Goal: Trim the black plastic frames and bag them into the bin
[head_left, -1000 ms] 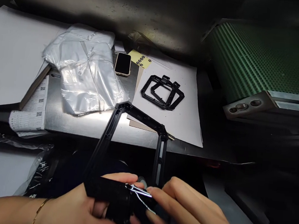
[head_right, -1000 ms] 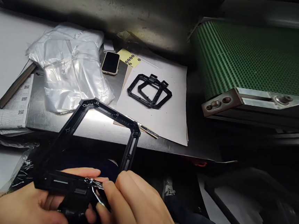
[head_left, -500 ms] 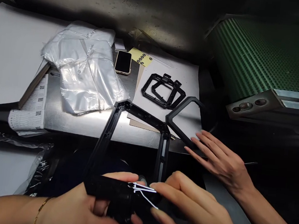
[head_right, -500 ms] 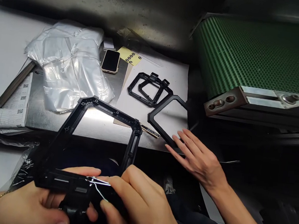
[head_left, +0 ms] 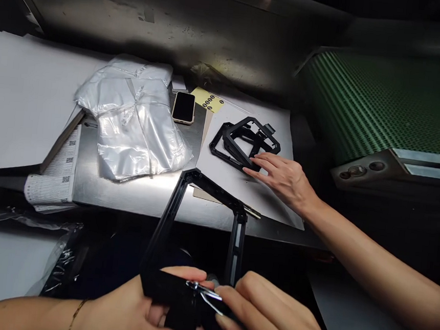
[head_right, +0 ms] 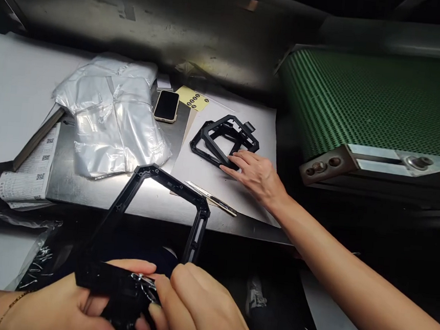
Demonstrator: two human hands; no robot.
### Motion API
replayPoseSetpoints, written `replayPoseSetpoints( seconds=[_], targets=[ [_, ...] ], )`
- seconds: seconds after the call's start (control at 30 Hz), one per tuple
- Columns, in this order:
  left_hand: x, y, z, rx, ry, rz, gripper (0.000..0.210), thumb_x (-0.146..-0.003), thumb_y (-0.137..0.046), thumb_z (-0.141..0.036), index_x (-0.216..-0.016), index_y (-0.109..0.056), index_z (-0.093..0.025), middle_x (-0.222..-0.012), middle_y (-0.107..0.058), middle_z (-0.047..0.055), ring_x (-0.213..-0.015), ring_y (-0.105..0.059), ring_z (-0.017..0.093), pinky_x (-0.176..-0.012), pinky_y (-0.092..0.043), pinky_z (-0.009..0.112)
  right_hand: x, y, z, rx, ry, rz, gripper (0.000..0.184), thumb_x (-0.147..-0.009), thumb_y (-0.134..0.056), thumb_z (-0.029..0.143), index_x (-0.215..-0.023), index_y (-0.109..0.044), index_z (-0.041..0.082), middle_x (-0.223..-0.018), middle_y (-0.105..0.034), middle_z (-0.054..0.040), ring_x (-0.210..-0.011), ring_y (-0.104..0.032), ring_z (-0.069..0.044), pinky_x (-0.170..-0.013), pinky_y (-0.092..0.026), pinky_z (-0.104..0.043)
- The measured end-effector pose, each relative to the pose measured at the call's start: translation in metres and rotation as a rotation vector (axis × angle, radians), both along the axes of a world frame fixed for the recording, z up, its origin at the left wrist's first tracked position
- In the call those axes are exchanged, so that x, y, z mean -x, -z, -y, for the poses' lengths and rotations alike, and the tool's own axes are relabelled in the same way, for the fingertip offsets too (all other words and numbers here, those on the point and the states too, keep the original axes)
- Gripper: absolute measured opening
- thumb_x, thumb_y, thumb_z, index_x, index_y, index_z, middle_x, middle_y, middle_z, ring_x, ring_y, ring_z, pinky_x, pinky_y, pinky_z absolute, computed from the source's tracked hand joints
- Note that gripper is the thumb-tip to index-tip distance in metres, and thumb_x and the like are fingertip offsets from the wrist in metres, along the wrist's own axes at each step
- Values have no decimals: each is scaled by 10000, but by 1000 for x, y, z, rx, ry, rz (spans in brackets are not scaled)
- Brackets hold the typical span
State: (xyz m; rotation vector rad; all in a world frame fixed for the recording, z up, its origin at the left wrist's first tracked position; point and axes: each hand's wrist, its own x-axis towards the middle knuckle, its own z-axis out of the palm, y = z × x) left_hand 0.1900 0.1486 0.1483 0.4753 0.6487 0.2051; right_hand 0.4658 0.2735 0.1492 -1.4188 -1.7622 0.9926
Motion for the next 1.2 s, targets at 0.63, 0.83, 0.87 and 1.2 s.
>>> replayPoseSetpoints(
  seconds=[0.63,0.83,0.87,1.2],
  targets=[
    [0,18,-2,-123,15,64,614,-605,-733,-165,-1143,-493,-336,-1202,-551,23,-1056,-546,224,-925,-385,386,58,3,123,353,224,-527,177,-743,-575,335,-864,-615,213,-1081,-517,-75,-674,-564,-121,-669,-482,-307],
    [25,21,-25,-99,-86,243,591,-670,-647,-376,-1211,-449,-240,-1213,-535,133,-1086,-509,309,-811,-419,420,29,-13,99,260,-220,-39,118,-728,-584,283,-812,-610,204,-931,-569,-45,-838,-549,-166,-734,-457,-293],
    [27,19,-30,-80,-53,221,518,-718,-592,-370,-1194,-473,-203,-1187,-555,148,-1063,-528,310,-821,-408,427,29,-16,96,263,-313,-2,112,-732,-577,260,-821,-610,200,-929,-567,-42,-782,-552,-146,-703,-464,-273],
    [21,13,-26,-397,-44,-73,198,-774,-571,-231,-959,-521,-185,-935,-690,85,-878,-640,209,-829,-435,370,49,-39,97,-63,-22,92,160,-756,-578,300,-911,-602,273,-1076,-549,-36,-1031,-504,-188,-889,-407,-326]
  ],
)
